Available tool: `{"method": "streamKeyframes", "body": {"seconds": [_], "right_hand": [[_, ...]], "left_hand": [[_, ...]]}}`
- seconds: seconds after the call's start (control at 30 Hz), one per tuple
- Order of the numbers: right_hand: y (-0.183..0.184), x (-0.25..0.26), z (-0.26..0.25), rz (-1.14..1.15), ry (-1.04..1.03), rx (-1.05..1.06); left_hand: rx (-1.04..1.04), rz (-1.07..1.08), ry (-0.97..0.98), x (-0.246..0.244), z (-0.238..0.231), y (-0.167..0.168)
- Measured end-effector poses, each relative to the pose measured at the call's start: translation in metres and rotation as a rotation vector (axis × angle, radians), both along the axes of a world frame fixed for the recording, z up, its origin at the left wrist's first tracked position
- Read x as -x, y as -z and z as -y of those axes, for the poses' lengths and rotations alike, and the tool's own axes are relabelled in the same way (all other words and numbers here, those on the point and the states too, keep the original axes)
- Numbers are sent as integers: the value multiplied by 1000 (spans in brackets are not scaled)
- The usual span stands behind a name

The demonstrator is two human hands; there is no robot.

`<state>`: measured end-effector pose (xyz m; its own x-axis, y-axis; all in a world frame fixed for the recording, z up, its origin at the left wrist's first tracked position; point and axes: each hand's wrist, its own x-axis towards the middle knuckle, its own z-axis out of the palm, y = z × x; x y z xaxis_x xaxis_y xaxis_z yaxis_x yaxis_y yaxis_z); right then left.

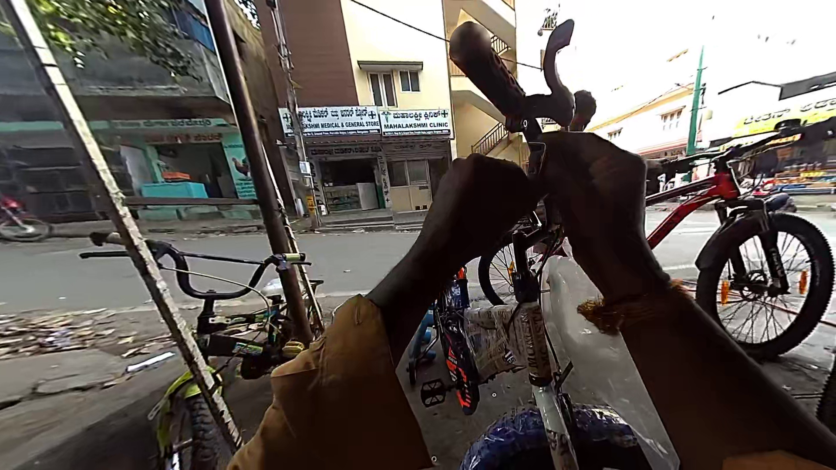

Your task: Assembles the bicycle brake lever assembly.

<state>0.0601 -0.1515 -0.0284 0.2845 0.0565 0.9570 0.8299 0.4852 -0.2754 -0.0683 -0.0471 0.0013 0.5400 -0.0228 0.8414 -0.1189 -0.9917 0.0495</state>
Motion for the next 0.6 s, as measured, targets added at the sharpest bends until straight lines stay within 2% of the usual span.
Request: {"method": "streamKeyframes", "body": {"seconds": [0.1, 0.27, 0.4, 0.6], "right_hand": [[-3, 9, 9, -143, -156, 136], [-11, -7, 1, -129, 44, 95], [-20, -20, -6, -49, 187, 90], [-21, -21, -10, -37, 133, 49]], "left_hand": [[-33, 50, -62, -7, -5, 0], [-107, 97, -70, -18, -9, -1], [45, 24, 64, -19, -20, -5], [229, -87, 183, -13, -39, -2]]}}
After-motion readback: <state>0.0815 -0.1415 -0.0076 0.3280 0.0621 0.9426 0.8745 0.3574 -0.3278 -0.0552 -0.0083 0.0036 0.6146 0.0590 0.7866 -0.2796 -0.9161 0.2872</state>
